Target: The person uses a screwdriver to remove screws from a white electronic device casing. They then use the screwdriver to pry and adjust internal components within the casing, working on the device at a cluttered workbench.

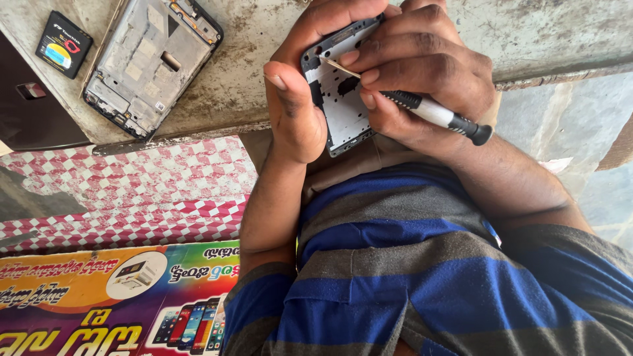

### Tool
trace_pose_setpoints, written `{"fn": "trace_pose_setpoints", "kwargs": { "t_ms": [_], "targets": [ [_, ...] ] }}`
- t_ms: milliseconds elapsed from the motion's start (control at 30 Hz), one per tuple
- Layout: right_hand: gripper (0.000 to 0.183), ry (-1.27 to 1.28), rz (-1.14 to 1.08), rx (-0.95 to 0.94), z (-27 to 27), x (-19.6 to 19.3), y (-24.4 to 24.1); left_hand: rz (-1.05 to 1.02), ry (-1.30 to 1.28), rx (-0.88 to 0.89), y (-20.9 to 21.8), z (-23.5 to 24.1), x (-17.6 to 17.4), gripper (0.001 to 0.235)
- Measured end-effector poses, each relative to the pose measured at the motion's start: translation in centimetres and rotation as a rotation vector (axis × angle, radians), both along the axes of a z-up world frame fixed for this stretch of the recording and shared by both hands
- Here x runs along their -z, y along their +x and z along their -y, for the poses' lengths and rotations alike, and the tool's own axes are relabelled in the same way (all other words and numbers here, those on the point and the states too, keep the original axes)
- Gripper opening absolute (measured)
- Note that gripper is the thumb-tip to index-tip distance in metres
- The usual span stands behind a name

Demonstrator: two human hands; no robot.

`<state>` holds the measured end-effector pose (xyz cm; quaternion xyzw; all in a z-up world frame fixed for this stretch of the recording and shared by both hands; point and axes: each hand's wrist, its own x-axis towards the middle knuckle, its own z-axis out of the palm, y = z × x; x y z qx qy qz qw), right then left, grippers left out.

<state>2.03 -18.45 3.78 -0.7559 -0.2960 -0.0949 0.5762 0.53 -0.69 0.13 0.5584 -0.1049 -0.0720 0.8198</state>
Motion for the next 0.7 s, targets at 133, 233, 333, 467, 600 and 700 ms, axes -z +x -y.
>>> {"fn": "trace_pose_setpoints", "kwargs": {
  "t_ms": [133, 233, 333, 467, 600, 700],
  "targets": [
    [0.017, -0.011, 0.023, -0.001, 0.0, 0.0, 0.03, -0.004, 0.002, 0.013, 0.02, -0.08, -0.49, 0.095],
    [0.018, 0.002, 0.005, -0.007, 0.03, 0.15, -0.14, -0.007, -0.007, 0.013, 0.0, 0.02, -0.69, 0.093],
    [0.019, 0.028, 0.011, -0.002, -0.02, 0.33, -0.22, 0.0, -0.013, 0.016, 0.13, 0.08, -0.63, 0.092],
    [0.02, 0.008, -0.021, -0.005, 0.22, 0.11, -0.53, 0.001, -0.037, 0.011, 0.02, 0.1, -0.51, 0.09],
    [0.02, 0.023, -0.028, -0.004, 0.33, 0.12, -0.45, 0.013, -0.048, 0.014, 0.02, 0.15, -0.3, 0.089],
    [0.019, 0.023, -0.032, -0.007, 0.41, 0.21, -0.41, 0.003, -0.054, 0.014, -0.16, 0.23, -0.2, 0.089]
  ]
}}
